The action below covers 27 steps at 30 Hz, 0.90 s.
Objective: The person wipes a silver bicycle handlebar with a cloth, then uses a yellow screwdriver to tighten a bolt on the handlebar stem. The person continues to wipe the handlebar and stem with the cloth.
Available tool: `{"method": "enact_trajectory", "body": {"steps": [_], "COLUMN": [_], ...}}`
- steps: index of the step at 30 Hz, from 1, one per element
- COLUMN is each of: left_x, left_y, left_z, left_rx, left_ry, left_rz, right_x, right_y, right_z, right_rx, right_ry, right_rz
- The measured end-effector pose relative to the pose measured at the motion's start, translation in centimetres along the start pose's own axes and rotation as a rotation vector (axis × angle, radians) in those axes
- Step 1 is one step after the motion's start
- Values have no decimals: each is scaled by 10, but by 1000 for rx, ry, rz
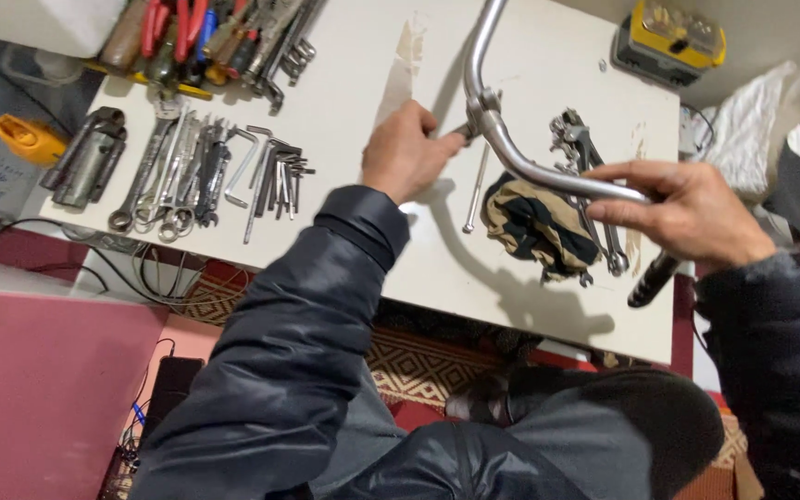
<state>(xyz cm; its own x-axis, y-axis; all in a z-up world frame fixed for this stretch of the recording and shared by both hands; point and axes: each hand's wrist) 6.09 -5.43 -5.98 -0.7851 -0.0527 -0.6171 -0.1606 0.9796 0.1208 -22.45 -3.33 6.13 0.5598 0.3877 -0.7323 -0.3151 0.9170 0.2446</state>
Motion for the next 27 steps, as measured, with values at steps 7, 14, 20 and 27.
{"method": "enact_trajectory", "body": {"steps": [7,14,20,27], "left_x": [27,31,41,41], "left_y": [-23,-20,-23,-18], "left_z": [30,20,16,11], "left_rx": [88,169,134,138], "left_ry": [-104,-211,-293,-268], "left_rz": [193,90,144,119], "right_x": [-24,-35,-29,-31], "right_y": [-10,-13,-24,-35], "right_z": [-13,-13,-45,-54], "right_rx": [-143,-169,-111,-136], "right_ry": [203,252,235,290], "right_rz": [25,-64,-120,-134]}}
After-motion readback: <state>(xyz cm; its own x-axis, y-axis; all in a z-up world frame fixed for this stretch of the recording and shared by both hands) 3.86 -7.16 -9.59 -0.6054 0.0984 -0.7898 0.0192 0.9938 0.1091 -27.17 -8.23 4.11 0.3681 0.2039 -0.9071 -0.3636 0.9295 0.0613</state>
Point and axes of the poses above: each hand's wrist, its own y-axis away from the middle knuckle, its own x-axis out of the palm, z = x × y, and after that the axes turned 6 degrees about -y, right-handed
